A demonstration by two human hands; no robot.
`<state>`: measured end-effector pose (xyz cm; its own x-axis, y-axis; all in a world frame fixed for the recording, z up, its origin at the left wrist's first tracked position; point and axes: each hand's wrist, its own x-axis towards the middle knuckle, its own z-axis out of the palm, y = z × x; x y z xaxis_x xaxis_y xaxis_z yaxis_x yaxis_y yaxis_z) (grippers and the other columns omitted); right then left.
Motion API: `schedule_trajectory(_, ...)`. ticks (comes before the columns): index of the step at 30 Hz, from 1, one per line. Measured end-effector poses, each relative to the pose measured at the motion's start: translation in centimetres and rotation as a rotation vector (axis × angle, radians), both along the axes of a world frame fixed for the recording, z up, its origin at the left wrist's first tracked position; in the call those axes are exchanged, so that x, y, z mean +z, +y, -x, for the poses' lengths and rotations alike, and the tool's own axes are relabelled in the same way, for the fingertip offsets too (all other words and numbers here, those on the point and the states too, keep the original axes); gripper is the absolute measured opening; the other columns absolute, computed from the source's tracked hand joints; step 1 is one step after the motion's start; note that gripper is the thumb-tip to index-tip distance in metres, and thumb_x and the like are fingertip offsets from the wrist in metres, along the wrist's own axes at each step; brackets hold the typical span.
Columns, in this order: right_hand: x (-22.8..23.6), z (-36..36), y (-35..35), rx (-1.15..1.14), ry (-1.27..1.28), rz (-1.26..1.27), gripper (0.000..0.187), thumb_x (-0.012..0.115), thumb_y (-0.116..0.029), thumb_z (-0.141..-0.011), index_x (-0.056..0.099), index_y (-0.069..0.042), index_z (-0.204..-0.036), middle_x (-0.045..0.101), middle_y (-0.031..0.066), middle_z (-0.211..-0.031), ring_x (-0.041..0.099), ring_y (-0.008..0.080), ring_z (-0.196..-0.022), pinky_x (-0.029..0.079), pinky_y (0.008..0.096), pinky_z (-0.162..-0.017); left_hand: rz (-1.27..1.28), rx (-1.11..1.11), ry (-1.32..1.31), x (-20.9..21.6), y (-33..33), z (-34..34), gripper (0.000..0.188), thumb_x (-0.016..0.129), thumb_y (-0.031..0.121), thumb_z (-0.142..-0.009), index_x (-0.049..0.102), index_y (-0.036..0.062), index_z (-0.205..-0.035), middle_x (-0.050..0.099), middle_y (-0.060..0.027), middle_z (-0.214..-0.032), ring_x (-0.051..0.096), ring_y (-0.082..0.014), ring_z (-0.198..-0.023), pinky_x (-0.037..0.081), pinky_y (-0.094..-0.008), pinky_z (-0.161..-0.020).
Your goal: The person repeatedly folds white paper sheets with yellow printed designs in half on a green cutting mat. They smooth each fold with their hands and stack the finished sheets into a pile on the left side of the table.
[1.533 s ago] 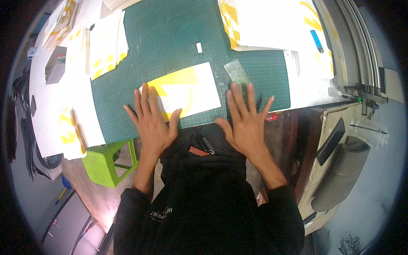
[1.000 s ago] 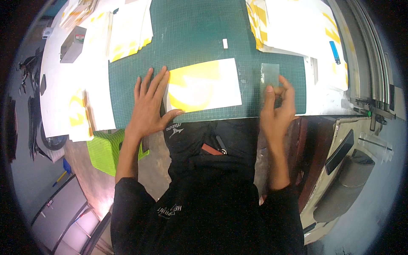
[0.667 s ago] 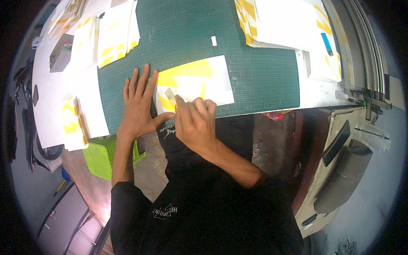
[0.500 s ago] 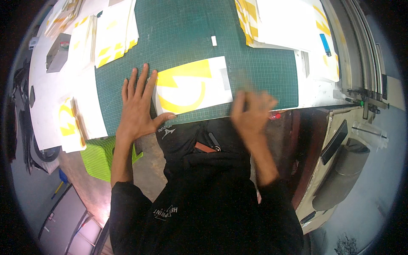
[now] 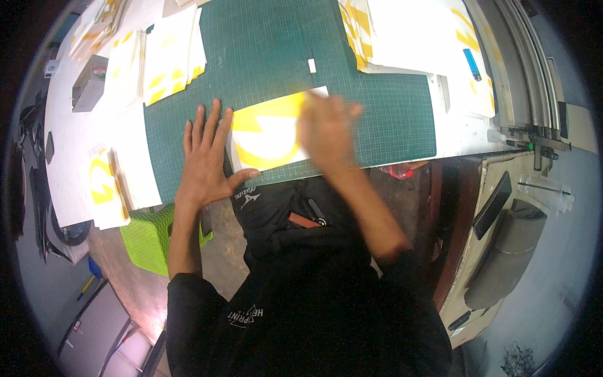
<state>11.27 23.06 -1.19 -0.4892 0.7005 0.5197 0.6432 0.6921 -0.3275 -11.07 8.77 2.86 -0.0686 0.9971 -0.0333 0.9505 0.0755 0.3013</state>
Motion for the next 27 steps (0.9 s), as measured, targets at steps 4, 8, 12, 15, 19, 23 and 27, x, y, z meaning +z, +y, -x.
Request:
schedule_trajectory(4, 2.0, -3.9, 3.1, -0.126, 0.024, 0.184, 0.037, 0.073, -0.014, -0.087, 0.071, -0.005, -0.123, 0.065, 0.0074, -0.089, 0.058, 0.0263, -0.087, 0.036, 0.0475, -0.086, 0.018, 0.013, -0.004, 0.0, -0.4, -0.1, 0.126, 0.079, 0.077, -0.072, 0.032, 0.0053, -0.165, 0.022, -0.0198, -0.174, 0.014, -0.0464, -0.161, 0.011, -0.0658, -0.128)
schedule_trajectory(8, 4.6, 0.2, -5.5, 0.139, -0.015, 0.061, 0.03, 0.075, -0.005, -0.086, 0.072, -0.003, -0.116, 0.057, 0.0065, -0.083, 0.057, 0.0263, -0.081, 0.036, 0.0439, -0.081, 0.001, -0.008, -0.033, 0.0, 0.3, -0.4, 0.125, 0.079, 0.076, -0.073, 0.032, 0.0051, -0.165, 0.021, -0.02, -0.174, 0.013, -0.0463, -0.161, 0.01, -0.0657, -0.128)
schedule_trajectory(12, 1.6, -4.2, -6.0, 0.039, -0.036, 0.071, 0.028, 0.072, -0.01, -0.091, 0.073, -0.004, -0.118, 0.058, 0.0053, -0.078, 0.055, 0.0263, -0.078, 0.038, 0.0468, -0.082, 0.006, -0.002, -0.007, -0.1, 0.0, -0.3, 0.125, 0.08, 0.075, -0.073, 0.033, 0.0046, -0.164, 0.023, -0.0204, -0.174, 0.014, -0.0461, -0.161, 0.01, -0.0653, -0.128)
schedule_trajectory(15, 1.4, -12.6, -1.4, -0.275, 0.046, 0.226, 0.026, 0.073, -0.01, -0.095, 0.074, -0.005, -0.121, 0.063, 0.0063, -0.077, 0.057, 0.0228, -0.075, 0.044, 0.0431, -0.079, 0.003, 0.016, 0.024, 0.7, 0.0, -0.2, 0.122, 0.08, 0.074, -0.075, 0.037, 0.0004, -0.161, 0.029, -0.0227, -0.17, 0.02, -0.0462, -0.159, 0.012, -0.0654, -0.127)
schedule_trajectory(19, 2.7, -15.7, -1.8, -0.394, 0.294, 0.371, 0.032, 0.076, -0.01, -0.096, 0.073, -0.003, -0.127, 0.069, 0.0067, -0.082, 0.06, 0.0162, -0.079, 0.047, 0.0328, -0.074, -0.151, 0.127, 0.025, 1.6, 2.8, -3.4, 0.104, 0.077, 0.066, -0.084, 0.045, -0.0028, -0.155, 0.037, -0.0238, -0.166, 0.029, -0.045, -0.156, 0.019, -0.065, -0.126)
schedule_trajectory(23, 2.4, -13.5, -4.0, -0.317, 0.324, 0.315, 0.034, 0.075, -0.006, -0.096, 0.072, -0.001, -0.129, 0.072, 0.0047, -0.086, 0.06, 0.0145, -0.082, 0.047, 0.0316, -0.074, -0.243, -0.009, -0.126, 0.5, 5.7, -12.2, 0.079, 0.07, 0.052, -0.095, 0.051, -0.0024, -0.149, 0.043, -0.0234, -0.161, 0.037, -0.0427, -0.152, 0.025, -0.0637, -0.124)
schedule_trajectory(27, 2.3, -14.6, -4.1, -0.312, 0.364, 0.335, 0.036, 0.075, -0.005, -0.096, 0.07, 0.0, -0.131, 0.072, 0.0063, -0.089, 0.061, 0.015, -0.085, 0.048, 0.0323, -0.076, -0.252, -0.241, -0.258, -0.1, 5.7, -14.7, 0.073, 0.071, 0.054, -0.094, 0.059, -0.0007, -0.141, 0.061, -0.0223, -0.144, 0.049, -0.0388, -0.144, 0.028, -0.0597, -0.124)
